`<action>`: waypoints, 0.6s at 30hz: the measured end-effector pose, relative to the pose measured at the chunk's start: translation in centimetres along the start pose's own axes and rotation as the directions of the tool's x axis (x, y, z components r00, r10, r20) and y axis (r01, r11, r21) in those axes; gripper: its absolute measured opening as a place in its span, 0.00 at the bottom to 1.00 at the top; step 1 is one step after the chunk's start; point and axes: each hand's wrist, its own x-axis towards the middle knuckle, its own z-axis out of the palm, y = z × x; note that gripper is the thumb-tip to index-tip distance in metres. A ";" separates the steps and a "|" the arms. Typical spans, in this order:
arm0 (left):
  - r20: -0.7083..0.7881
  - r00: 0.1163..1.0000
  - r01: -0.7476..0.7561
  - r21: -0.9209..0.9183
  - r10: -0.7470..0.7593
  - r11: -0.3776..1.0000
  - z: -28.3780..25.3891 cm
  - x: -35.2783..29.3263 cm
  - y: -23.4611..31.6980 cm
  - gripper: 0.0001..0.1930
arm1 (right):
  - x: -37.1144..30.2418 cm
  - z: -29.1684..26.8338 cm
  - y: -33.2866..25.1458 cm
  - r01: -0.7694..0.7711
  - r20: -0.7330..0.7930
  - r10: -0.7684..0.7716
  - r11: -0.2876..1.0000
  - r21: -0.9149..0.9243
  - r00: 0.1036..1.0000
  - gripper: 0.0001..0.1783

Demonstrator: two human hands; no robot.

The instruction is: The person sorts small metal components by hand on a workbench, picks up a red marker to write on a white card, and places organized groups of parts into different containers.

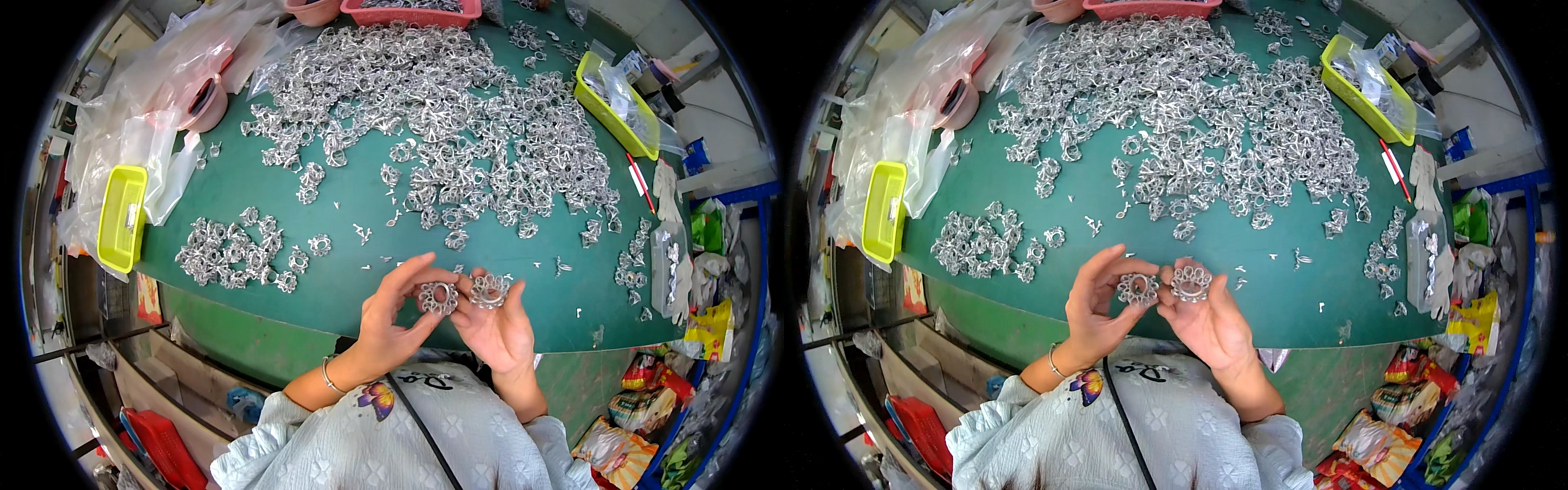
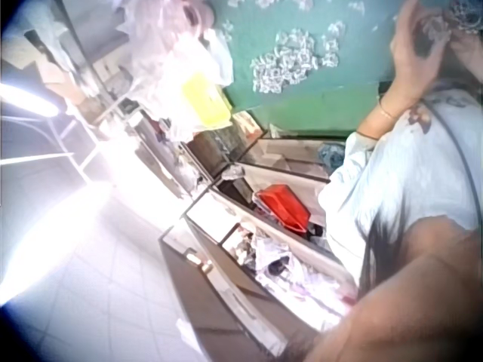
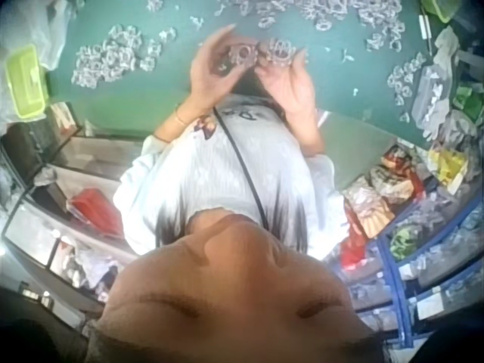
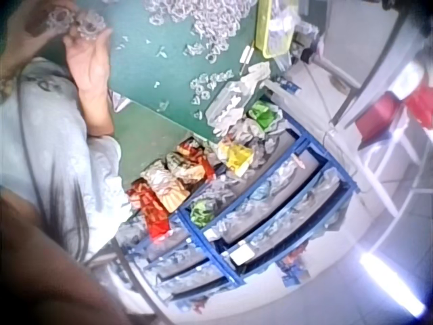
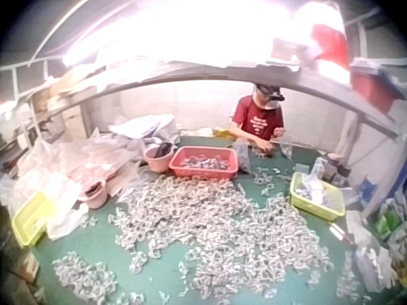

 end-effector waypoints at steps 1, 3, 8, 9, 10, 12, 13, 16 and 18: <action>-0.007 1.000 0.019 -0.022 -0.019 1.000 0.0 0.0 0.1 0.33 | 0.1 0.0 0.1 0.014 0.002 -0.014 1.000 -0.021 1.000 0.27; -0.019 0.998 0.056 -0.067 -0.057 0.996 0.0 0.1 0.5 0.30 | 0.3 0.0 0.2 0.052 0.043 -0.050 0.997 -0.049 0.998 0.26; 0.137 0.868 0.469 -0.541 -0.477 0.698 -1.3 0.8 0.7 0.14 | 0.7 0.0 0.4 0.279 0.093 -0.265 0.859 -0.430 0.960 0.23; 0.219 0.780 0.565 -0.649 -0.586 0.509 -1.6 1.0 0.7 0.13 | 0.7 0.0 0.4 0.355 0.130 -0.342 0.757 -0.548 0.930 0.25; 0.230 0.760 0.590 -0.638 -0.608 0.495 -1.6 0.8 0.4 0.16 | 0.8 0.1 0.5 0.418 0.179 -0.406 0.636 -0.649 0.896 0.27; 0.242 0.735 0.606 -0.655 -0.634 0.452 -1.6 0.6 0.3 0.16 | 0.9 0.2 0.7 0.482 0.263 -0.474 0.431 -0.763 0.840 0.30; 0.250 0.721 0.614 -0.662 -0.646 0.430 -1.6 0.5 0.3 0.16 | 0.9 0.2 0.7 0.493 0.288 -0.490 0.364 -0.790 0.823 0.30; 0.260 0.695 0.638 -0.653 -0.671 0.408 -1.7 0.4 0.0 0.16 | 0.9 0.4 0.8 0.509 0.350 -0.512 0.209 -0.835 0.785 0.32; 0.289 0.712 0.634 -0.656 -0.640 0.410 -1.9 0.2 -0.5 0.15 | 0.9 0.6 0.7 0.510 0.365 -0.508 0.178 -0.842 0.780 0.32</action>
